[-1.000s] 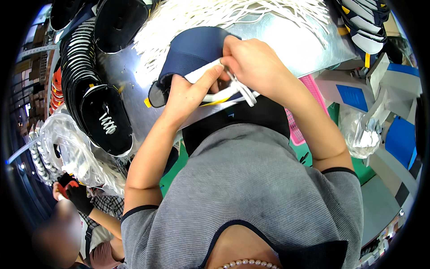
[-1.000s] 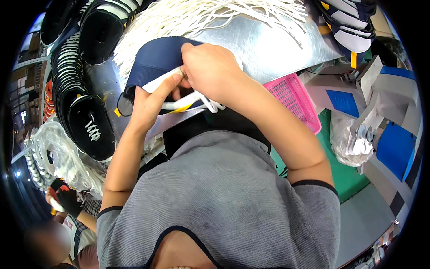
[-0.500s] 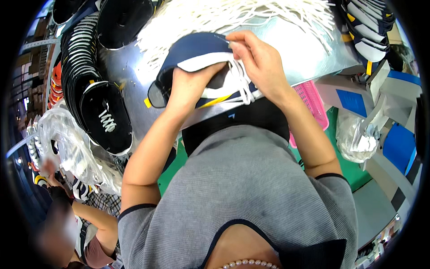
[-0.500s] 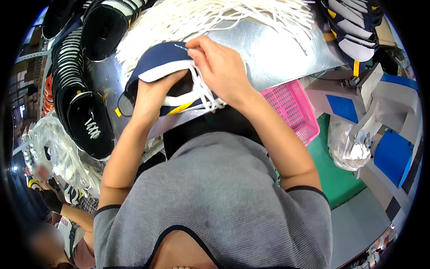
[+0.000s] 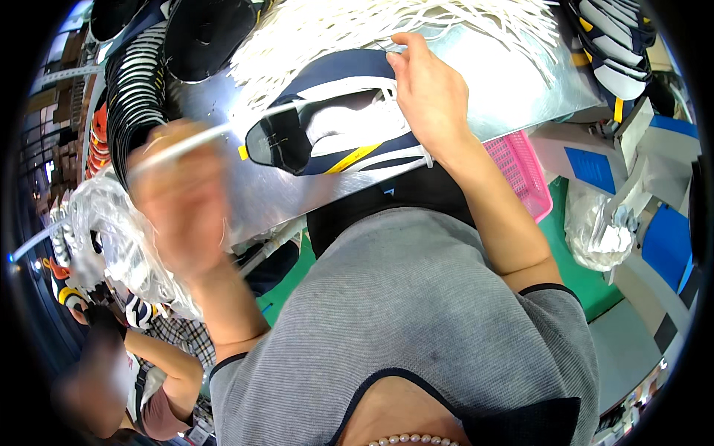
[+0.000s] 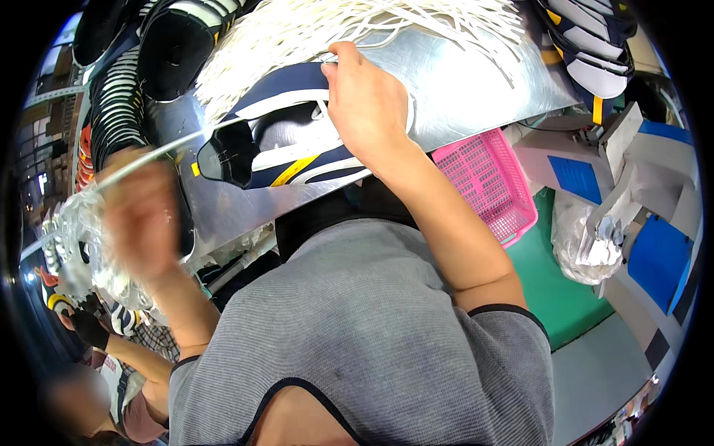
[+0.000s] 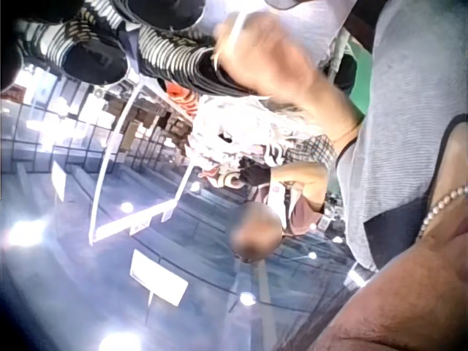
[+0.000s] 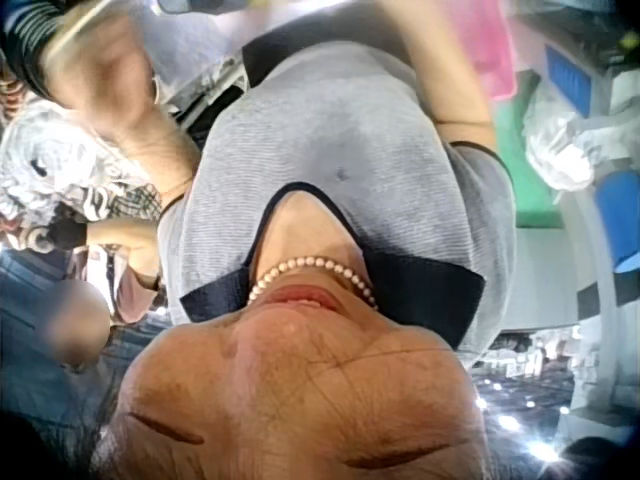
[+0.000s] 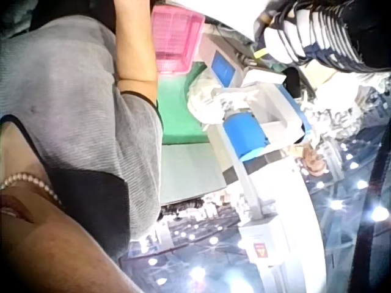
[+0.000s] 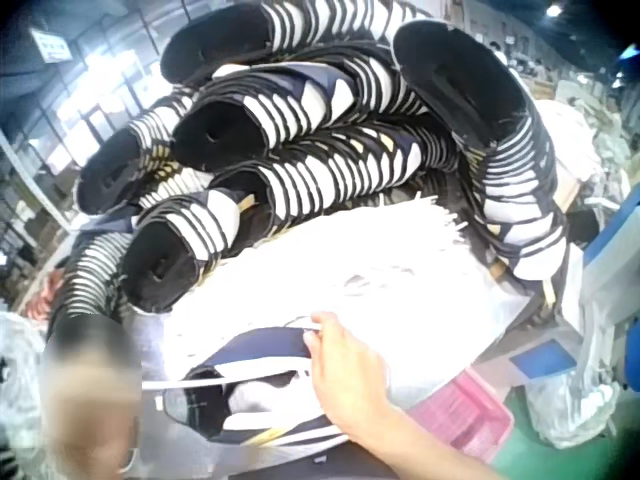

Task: The person threads white laces through the eyelets of a blue and yellow sneaker upper using a metal tool.

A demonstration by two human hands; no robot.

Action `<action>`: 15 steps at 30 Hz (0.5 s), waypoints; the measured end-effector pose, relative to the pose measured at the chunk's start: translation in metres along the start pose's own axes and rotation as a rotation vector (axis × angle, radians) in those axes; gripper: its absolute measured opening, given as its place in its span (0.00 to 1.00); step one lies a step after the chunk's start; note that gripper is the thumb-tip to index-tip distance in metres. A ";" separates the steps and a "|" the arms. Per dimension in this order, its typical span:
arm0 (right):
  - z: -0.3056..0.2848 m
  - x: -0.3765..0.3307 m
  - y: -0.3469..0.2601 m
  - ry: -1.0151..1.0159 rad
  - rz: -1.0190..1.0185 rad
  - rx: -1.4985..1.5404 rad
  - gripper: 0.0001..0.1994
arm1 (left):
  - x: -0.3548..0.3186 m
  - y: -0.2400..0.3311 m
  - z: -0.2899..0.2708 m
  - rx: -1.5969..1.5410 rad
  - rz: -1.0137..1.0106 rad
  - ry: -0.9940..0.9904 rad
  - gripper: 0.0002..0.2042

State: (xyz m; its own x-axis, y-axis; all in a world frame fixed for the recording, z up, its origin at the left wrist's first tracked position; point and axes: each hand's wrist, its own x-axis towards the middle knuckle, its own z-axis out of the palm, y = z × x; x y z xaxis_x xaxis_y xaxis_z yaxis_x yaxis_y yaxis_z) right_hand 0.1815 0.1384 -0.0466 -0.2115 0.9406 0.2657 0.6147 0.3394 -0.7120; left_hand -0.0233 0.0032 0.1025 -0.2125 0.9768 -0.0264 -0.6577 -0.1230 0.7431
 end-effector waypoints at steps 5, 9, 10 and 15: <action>-0.008 0.002 0.002 -0.020 0.002 0.366 0.12 | 0.002 -0.122 -0.011 1.701 0.529 -0.177 0.07; -0.036 -0.018 -0.002 0.008 0.061 0.727 0.11 | 0.007 -0.130 -0.023 1.615 0.515 -0.126 0.10; -0.050 -0.028 -0.007 -0.074 0.092 0.652 0.11 | 0.008 -0.129 -0.025 1.548 0.473 -0.139 0.12; -0.054 -0.079 -0.009 -0.277 0.011 0.544 0.08 | 0.011 -0.125 -0.024 1.626 0.515 -0.123 0.14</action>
State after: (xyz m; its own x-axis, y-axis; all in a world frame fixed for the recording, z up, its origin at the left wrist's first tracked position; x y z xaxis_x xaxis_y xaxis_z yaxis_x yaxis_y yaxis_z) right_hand 0.2330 0.0606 -0.0260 -0.4418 0.8877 0.1297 0.1566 0.2187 -0.9631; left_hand 0.0396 0.0257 -0.0069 -0.0474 0.9127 0.4058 0.8302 -0.1899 0.5242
